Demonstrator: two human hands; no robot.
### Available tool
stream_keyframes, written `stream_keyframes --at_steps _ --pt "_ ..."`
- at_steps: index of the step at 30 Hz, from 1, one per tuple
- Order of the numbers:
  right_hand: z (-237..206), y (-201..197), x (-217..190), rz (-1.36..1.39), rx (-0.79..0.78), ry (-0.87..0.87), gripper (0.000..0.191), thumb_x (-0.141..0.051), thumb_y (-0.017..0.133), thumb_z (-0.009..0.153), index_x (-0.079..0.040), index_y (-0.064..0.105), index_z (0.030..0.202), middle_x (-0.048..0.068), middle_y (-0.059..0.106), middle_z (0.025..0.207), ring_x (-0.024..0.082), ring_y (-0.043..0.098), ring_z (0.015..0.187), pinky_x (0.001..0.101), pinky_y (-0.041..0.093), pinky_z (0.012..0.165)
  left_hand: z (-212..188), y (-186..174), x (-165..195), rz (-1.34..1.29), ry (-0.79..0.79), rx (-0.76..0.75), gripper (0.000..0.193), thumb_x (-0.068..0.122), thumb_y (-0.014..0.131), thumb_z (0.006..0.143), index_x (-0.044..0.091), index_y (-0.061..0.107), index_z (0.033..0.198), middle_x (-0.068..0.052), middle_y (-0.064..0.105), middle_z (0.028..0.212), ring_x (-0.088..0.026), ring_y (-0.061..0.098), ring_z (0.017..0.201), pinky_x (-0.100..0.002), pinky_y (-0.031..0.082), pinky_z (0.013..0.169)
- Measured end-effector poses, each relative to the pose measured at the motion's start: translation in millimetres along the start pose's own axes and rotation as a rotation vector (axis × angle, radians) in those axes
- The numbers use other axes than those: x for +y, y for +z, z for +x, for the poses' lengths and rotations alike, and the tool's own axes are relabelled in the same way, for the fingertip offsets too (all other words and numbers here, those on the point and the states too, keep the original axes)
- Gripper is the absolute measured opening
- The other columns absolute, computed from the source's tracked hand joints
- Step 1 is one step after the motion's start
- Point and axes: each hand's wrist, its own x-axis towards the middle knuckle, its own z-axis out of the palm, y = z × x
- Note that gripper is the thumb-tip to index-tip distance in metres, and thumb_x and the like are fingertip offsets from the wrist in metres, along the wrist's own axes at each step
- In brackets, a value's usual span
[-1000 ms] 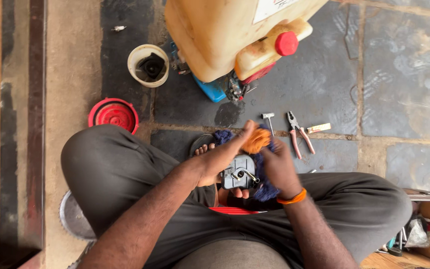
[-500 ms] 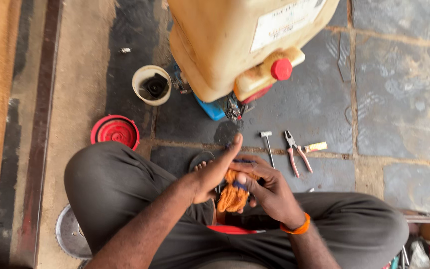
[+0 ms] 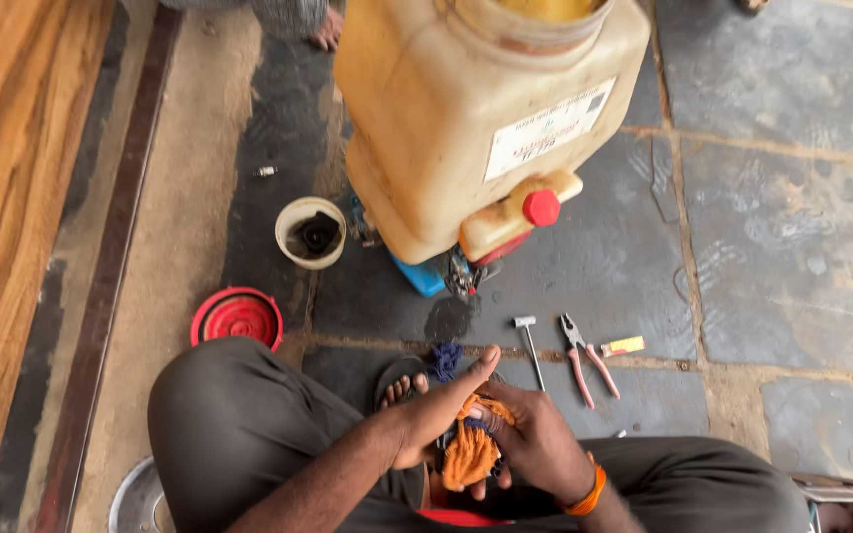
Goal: The person sits on the floor repairing a knapsack power sprayer. They remove the pump cover, handle and wipe small engine parts with a cloth, reposition the machine, and use a screwdriver to work on the pump assembly near the tank.
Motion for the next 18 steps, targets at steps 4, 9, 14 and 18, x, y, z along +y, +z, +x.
stream_keyframes --at_steps 4,9,14,18 --pt "0.3 3.8 2.1 -0.035 0.131 -0.137 0.031 -0.018 0.059 0.1 0.001 0.066 0.123 0.006 0.079 0.073 0.008 0.071 0.05 0.0235 0.057 0.039 4.9 -8.9 -5.4 -0.006 0.058 -0.012 0.108 0.093 0.018 0.093 -0.001 0.064 0.118 -0.015 0.074 0.081 -0.021 0.071 0.058 -0.036 0.054 0.051" --pt "-2.4 -4.9 -4.3 0.218 -0.161 -0.124 0.039 -0.01 0.066 0.099 0.001 0.057 0.136 0.006 0.075 0.092 0.009 0.067 0.062 0.0242 0.055 0.048 2.7 0.4 -0.2 -0.16 0.118 0.138 0.102 0.083 0.029 0.104 -0.004 0.068 0.14 -0.011 0.081 0.109 -0.016 0.078 0.087 -0.027 0.063 0.073" --pt "-7.6 -8.8 9.3 0.294 -0.167 -0.012 0.045 -0.009 0.068 0.095 -0.003 0.059 0.138 0.005 0.075 0.096 0.008 0.07 0.069 0.0235 0.056 0.051 4.5 4.5 -7.3 -0.073 -0.01 0.235 0.095 0.086 0.032 0.087 0.005 0.069 0.122 -0.018 0.075 0.078 -0.024 0.072 0.058 -0.03 0.059 0.052" --pt "-14.6 -4.3 23.4 -0.323 0.201 -0.439 0.03 -0.02 0.07 0.101 -0.008 0.07 0.128 0.014 0.078 0.091 0.021 0.07 0.07 0.0332 0.056 0.079 21.8 0.2 -20.4 -0.181 -0.068 0.128 0.103 0.09 0.027 0.081 0.0 0.068 0.113 -0.018 0.075 0.069 -0.027 0.07 0.049 -0.035 0.05 0.037"
